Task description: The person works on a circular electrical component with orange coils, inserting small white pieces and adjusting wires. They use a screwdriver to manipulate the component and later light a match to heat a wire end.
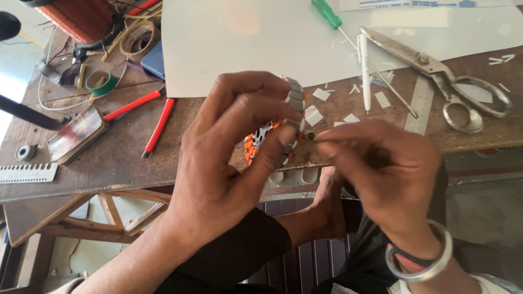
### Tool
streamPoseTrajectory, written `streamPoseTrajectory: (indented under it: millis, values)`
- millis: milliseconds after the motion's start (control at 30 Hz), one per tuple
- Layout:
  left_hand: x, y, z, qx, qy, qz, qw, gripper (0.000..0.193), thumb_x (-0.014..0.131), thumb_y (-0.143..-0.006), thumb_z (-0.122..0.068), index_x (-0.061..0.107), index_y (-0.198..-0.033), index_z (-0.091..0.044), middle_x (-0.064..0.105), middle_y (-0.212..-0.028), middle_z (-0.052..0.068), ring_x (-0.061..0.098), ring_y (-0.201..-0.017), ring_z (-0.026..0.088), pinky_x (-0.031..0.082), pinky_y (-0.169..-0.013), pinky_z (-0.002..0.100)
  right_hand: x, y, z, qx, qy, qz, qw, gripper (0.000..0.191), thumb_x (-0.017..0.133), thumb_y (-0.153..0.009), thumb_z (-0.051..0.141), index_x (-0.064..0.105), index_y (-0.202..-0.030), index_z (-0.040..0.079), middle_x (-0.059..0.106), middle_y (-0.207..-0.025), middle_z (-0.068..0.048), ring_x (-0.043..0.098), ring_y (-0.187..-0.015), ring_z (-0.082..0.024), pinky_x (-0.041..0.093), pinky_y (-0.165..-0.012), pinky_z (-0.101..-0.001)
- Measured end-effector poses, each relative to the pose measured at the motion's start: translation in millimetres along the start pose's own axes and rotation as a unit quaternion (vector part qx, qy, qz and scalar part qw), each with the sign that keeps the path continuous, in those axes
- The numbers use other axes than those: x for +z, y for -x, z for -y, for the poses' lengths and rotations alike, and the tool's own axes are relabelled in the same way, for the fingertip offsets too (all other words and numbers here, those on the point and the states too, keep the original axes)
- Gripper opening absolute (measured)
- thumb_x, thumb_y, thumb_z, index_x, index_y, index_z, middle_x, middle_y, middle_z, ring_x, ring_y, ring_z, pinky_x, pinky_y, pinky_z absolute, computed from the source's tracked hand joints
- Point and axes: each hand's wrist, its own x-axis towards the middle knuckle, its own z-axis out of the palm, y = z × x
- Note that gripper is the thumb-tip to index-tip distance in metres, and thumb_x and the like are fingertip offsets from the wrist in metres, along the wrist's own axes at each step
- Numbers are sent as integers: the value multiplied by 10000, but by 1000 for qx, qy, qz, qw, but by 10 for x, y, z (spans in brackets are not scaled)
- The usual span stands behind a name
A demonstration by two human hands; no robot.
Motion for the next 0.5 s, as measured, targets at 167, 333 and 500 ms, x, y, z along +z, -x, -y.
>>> streamPoseTrajectory:
  millis: [167,333,500]
  values:
    - [-104,9,15,-54,169,20,984,402,516,-920,151,538,-1287,-14,502,-1383,104,594,-1347,225,572,-1177,364,-176,49,-21,54,-40,-86,994,58,709,-992,40,692,-1046,51,658,-734,-10,471,-491,-21,326,-446,-167]
    - [-129,56,94,-31,157,37,986,504,540,-871,198,514,-1319,-30,472,-1415,108,559,-1410,237,518,-1184,375,-318,89,-23,65,-99,-113,987,55,692,-1096,56,638,-1105,66,600,-768,2,458,-570,-44,381,-551,-192]
    - [-106,93,157,-13,138,39,990,508,613,-883,180,515,-1327,-47,470,-1427,107,563,-1416,244,534,-1174,367,-335,78,-94,82,-106,-110,985,89,698,-1122,102,627,-1107,51,568,-777,-11,436,-575,-65,361,-554,-201]
